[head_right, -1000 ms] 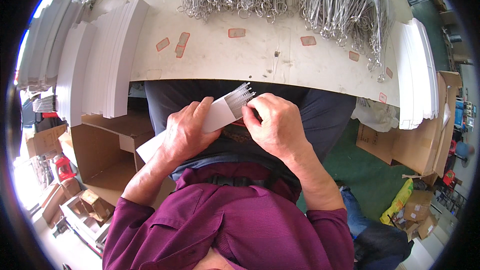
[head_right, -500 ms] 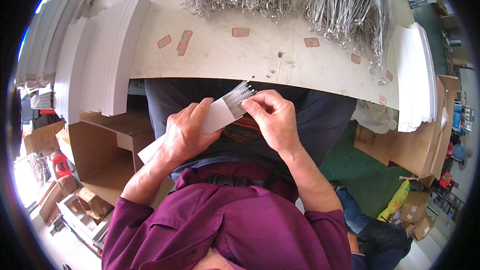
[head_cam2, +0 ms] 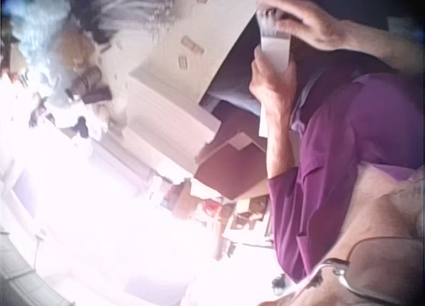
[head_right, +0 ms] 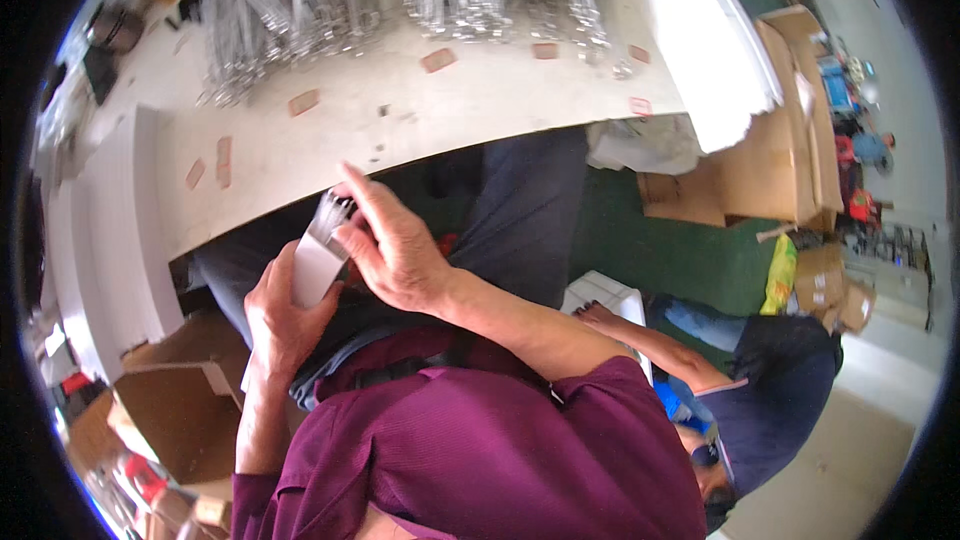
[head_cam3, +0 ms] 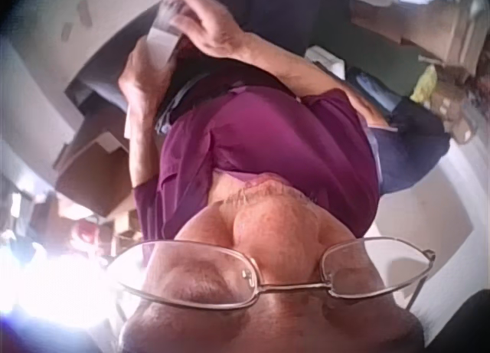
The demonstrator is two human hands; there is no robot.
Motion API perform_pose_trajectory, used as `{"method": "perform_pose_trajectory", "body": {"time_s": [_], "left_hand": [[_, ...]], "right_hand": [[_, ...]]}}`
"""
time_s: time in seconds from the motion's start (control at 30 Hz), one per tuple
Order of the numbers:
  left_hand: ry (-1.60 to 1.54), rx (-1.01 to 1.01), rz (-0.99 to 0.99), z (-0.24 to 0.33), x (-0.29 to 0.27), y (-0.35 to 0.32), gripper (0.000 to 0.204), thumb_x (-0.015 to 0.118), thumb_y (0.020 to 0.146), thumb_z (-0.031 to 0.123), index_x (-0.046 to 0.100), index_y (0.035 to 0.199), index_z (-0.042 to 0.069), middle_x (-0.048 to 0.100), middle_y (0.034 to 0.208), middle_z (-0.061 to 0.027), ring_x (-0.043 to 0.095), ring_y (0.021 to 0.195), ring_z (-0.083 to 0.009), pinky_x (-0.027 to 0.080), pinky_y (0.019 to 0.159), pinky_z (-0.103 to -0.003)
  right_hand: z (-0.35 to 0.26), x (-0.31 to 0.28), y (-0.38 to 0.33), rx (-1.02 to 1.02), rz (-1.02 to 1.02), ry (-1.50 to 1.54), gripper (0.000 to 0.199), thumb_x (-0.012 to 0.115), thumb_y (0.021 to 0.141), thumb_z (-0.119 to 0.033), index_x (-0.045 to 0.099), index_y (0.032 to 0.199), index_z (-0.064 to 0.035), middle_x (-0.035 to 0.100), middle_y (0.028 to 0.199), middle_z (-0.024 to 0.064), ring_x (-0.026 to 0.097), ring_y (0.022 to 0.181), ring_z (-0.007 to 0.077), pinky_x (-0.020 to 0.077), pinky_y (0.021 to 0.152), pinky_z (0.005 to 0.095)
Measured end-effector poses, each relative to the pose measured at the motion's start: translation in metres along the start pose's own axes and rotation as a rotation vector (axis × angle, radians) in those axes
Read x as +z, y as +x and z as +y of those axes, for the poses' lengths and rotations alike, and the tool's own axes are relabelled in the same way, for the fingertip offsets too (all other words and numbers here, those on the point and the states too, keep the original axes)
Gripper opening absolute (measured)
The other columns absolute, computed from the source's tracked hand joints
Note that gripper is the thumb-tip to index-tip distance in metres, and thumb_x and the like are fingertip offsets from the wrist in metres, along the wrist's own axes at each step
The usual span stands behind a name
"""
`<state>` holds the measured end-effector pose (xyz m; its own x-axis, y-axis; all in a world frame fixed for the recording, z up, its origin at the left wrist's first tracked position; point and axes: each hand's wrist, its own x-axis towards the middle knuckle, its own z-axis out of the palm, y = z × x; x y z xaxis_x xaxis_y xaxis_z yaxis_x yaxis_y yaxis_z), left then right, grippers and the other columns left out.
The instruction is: Packaging sets of cleaning brushes into white cardboard boxes.
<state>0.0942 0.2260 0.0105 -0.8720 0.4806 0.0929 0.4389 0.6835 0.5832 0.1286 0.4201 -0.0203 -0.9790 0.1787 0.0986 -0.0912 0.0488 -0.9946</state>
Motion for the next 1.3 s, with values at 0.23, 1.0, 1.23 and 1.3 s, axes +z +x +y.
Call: {"method": "perform_pose_trajectory", "body": {"time_s": [0.23, 1.0, 1.23, 1.3], "left_hand": [[-0.078, -0.02, -0.036, 0.005, -0.001, 0.0, 0.059, 0.089, 0.073, 0.016, 0.063, 0.124, 0.003, 0.073, 0.103, -0.0195, 0.074, 0.09, -0.0382, 0.061, 0.077, -0.045], [-0.25, -0.183, -0.183, 0.018, 0.005, 0.011, 0.074, 0.087, 0.077, 0.019, 0.051, 0.141, 0.01, 0.073, 0.108, -0.0233, 0.075, 0.096, -0.0372, 0.062, 0.081, -0.045], [-0.265, -0.122, -0.149, 0.013, 0.004, 0.01, 0.065, 0.088, 0.077, 0.017, 0.055, 0.133, 0.01, 0.073, 0.106, -0.0183, 0.076, 0.092, -0.0344, 0.062, 0.077, -0.042], [-0.26, -0.103, -0.132, 0.01, 0.005, 0.01, 0.062, 0.088, 0.077, 0.017, 0.057, 0.13, 0.01, 0.073, 0.105, -0.0182, 0.076, 0.091, -0.0337, 0.062, 0.075, -0.041]], "right_hand": [[0.002, -0.005, -0.003, -0.239, -0.076, -0.319, 0.044, 0.068, 0.099, -0.017, 0.06, 0.138, 0.0006, 0.061, 0.137, 0.0227, 0.062, 0.123, 0.039, 0.0543, 0.102, 0.0427], [-0.011, -0.032, -0.001, -0.015, -0.346, -0.093, 0.024, 0.061, 0.099, 0.002, 0.069, 0.122, 0.0035, 0.073, 0.107, 0.0251, 0.074, 0.094, 0.0371, 0.0585, 0.081, 0.0388], [-0.012, -0.029, -0.006, 0.177, -0.329, 0.036, 0.042, 0.058, 0.103, 0.0, 0.052, 0.145, 0.0004, 0.075, 0.105, 0.0138, 0.07, 0.087, 0.0121, 0.0577, 0.077, 0.0288], [-0.011, -0.023, -0.008, 0.191, -0.292, 0.036, 0.041, 0.059, 0.103, 0.0, 0.053, 0.144, 0.0009, 0.076, 0.105, 0.0136, 0.07, 0.088, 0.0115, 0.0576, 0.077, 0.0284]]}}
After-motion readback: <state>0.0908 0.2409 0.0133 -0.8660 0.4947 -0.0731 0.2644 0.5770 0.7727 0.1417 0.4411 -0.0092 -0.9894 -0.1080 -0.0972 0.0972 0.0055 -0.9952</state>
